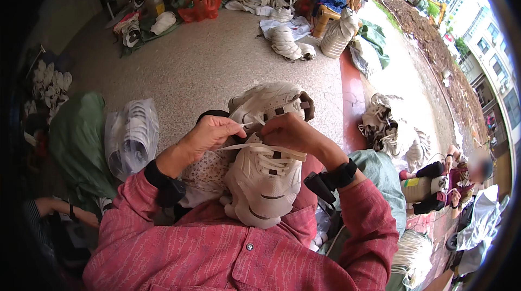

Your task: The recorder is lacing a white shoe and assembling shoe components in an industrial environment.

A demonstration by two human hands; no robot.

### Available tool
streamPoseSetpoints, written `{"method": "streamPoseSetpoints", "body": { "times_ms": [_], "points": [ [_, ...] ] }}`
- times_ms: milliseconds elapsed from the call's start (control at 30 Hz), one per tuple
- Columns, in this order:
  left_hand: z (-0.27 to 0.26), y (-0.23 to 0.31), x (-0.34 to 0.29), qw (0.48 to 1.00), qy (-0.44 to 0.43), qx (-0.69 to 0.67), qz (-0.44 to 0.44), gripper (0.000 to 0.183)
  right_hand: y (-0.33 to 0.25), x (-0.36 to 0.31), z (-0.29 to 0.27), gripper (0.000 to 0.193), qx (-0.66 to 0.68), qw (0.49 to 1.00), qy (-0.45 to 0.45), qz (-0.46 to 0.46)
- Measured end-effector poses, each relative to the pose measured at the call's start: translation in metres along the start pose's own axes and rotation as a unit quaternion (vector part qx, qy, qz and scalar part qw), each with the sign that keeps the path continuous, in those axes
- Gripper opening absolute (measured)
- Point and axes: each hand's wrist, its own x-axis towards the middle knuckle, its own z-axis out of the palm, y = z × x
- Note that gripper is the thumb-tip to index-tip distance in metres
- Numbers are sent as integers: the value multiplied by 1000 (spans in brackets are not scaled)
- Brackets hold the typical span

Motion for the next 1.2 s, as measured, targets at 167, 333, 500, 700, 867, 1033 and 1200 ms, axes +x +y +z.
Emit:
{"method": "streamPoseSetpoints", "body": {
  "times_ms": [167, 333, 500, 700, 867, 1033, 1200],
  "points": [
    [10, -11, 11, 991, 54, 73, 96, 24, 3, 6, -4, 22, -45, 997, -57, -10],
    [6, 23, 0, 971, 139, 8, 192, 23, 13, 5, 0, 21, -9, 998, -43, -39],
    [-21, 48, 6, 937, 125, -151, 288, 26, -1, 3, -5, 22, 35, 997, -66, 4],
    [-44, 56, 9, 906, 204, -235, 288, 24, -3, -5, -17, 29, 84, 990, -84, 74],
    [-49, 47, 8, 905, 233, -265, 240, 22, -12, -17, -10, 18, 222, 972, -53, 48],
    [-44, 38, 9, 972, 137, -136, 133, 22, 2, -12, 1, 14, 60, 997, -32, -39],
    [-5, 20, 12, 993, 99, 38, 52, 18, -2, -8, 1, 22, 137, 989, -41, 43]
  ]
}}
